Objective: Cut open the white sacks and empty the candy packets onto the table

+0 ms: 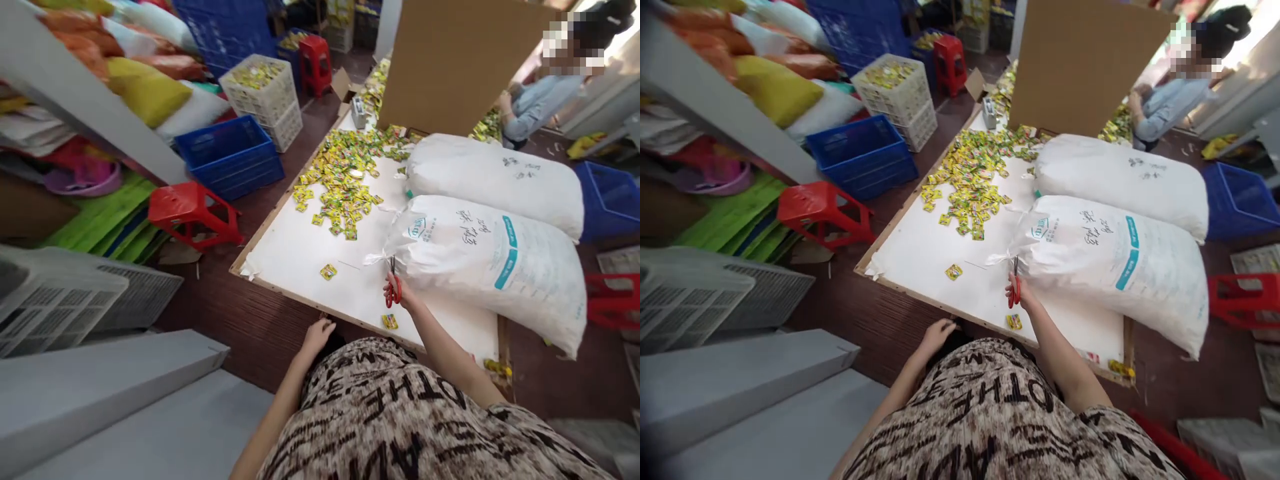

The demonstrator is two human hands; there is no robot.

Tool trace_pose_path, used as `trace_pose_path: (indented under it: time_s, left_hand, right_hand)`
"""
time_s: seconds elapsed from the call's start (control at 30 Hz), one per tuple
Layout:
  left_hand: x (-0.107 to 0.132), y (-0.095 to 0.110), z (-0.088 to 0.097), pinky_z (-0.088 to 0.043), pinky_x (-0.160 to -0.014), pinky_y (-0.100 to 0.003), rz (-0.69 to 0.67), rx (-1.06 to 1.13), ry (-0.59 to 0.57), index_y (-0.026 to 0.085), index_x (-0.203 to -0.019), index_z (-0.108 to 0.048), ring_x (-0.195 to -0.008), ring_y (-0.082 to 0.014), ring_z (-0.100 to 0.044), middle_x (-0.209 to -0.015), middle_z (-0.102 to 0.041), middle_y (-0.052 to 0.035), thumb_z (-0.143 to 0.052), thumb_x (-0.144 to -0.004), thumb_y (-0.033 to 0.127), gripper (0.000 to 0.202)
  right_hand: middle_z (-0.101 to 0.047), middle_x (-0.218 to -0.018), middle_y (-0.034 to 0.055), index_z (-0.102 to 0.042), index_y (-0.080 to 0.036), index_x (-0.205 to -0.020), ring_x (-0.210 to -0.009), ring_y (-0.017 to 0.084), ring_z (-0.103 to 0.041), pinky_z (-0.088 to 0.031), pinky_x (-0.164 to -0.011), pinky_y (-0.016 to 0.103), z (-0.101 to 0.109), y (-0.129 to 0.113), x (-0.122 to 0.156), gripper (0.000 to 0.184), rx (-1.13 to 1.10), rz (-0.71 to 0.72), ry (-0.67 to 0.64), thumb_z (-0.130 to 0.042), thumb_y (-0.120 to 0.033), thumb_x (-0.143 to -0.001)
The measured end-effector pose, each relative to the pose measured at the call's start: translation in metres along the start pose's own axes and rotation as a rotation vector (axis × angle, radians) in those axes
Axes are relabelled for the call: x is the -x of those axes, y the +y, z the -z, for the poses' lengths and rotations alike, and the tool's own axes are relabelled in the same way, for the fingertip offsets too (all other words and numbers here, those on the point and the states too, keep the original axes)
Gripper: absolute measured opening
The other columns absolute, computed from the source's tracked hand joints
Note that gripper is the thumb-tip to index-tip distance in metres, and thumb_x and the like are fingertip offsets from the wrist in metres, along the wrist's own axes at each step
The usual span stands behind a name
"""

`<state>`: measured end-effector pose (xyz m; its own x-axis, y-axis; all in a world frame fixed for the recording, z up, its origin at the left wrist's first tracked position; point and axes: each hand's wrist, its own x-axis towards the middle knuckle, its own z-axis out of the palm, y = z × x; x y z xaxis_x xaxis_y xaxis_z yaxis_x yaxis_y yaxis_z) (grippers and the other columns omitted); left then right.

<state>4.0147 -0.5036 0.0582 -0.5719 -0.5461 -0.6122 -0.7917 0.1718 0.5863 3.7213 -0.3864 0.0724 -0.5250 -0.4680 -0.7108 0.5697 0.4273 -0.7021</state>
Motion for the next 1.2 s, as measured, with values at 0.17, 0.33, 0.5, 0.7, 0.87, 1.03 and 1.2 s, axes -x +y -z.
trace_pose_path:
  time_s: [0.17, 0.33, 0.5, 0.7, 0.87, 1.03, 1.2]
  left_hand:
    - [-0.112, 0.11, 0.06, -0.038, -0.109, -0.034, -0.35, -0.008, -0.086, 0.017, -0.119, -0.066, -0.124, -0.0242, -0.055, -0.128, -0.064, -0.0116, -0.058, -0.09, 0.034, 0.035]
    - [-0.199, 0.197, 0.029, -0.038, -0.107, -0.036, -0.417, -0.038, -0.239, 0.011, -0.12, -0.062, -0.124, -0.0274, -0.054, -0.131, -0.06, -0.0182, -0.066, -0.085, 0.032, 0.042]
    - [-0.236, 0.206, -0.01, -0.047, -0.073, -0.027, -0.292, -0.018, -0.413, 0.009, -0.084, -0.064, -0.074, -0.0181, -0.064, -0.079, -0.069, -0.0088, -0.067, -0.081, 0.028, 0.02]
    - [-0.241, 0.178, -0.015, -0.041, -0.058, -0.022, -0.256, 0.134, -0.481, 0.014, -0.069, -0.055, -0.051, -0.0097, -0.05, -0.059, -0.054, 0.0017, -0.054, -0.087, 0.028, 0.023]
    - [-0.246, 0.17, -0.008, -0.039, -0.061, -0.022, -0.32, 0.214, -0.554, 0.015, -0.058, -0.054, -0.056, -0.0097, -0.048, -0.055, -0.052, 0.0027, -0.058, -0.08, 0.033, 0.029]
    - [-0.257, 0.164, -0.002, -0.037, -0.06, -0.021, -0.327, 0.254, -0.611, 0.013, -0.063, -0.057, -0.057, -0.0091, -0.046, -0.058, -0.052, 0.0035, -0.059, -0.073, 0.03, 0.019]
    - [-0.272, 0.16, -0.001, -0.036, -0.058, -0.02, -0.31, 0.251, -0.686, 0.013, -0.069, -0.059, -0.059, -0.0089, -0.046, -0.058, -0.051, 0.0046, -0.058, -0.068, 0.026, 0.012]
  right_hand:
    - [-0.061, -0.064, 0.0003, -0.05, -0.017, -0.096, -0.048, 0.013, -0.058, -0.049, -0.046, 0.024, -0.038, 0.001, 0.015, 0.047, -0.077, 0.039, 0.11, -0.058, -0.062, -0.087]
    - [-0.062, -0.068, -0.0003, -0.053, -0.017, -0.096, -0.05, 0.011, -0.058, -0.047, -0.046, 0.021, -0.054, 0.003, 0.024, 0.045, -0.127, 0.089, 0.218, -0.062, -0.06, -0.084]
    - [-0.063, -0.068, 0.0004, -0.056, -0.016, -0.099, -0.049, 0.011, -0.058, -0.047, -0.047, 0.021, -0.05, 0.004, 0.019, 0.052, -0.182, 0.107, 0.228, -0.061, -0.065, -0.082]
    - [-0.063, -0.068, 0.0013, -0.058, -0.015, -0.101, -0.052, 0.012, -0.059, -0.049, -0.05, 0.023, -0.066, 0.003, 0.01, 0.058, -0.247, 0.092, 0.122, -0.06, -0.069, -0.081]
    - [-0.061, -0.064, -0.0002, -0.057, -0.017, -0.095, -0.048, 0.011, -0.055, -0.047, -0.047, 0.023, -0.099, 0.005, -0.002, 0.054, -0.38, 0.027, 0.252, -0.063, -0.068, -0.079]
    - [-0.062, -0.066, 0.0008, -0.055, -0.017, -0.096, -0.05, 0.011, -0.056, -0.048, -0.049, 0.023, -0.139, -0.001, -0.015, 0.056, -0.5, 0.022, 0.415, -0.061, -0.07, -0.079]
    - [-0.063, -0.065, 0.0025, -0.054, -0.017, -0.094, -0.048, 0.012, -0.057, -0.049, -0.046, 0.025, -0.173, -0.023, -0.031, 0.058, -0.666, -0.006, 0.569, -0.058, -0.073, -0.08]
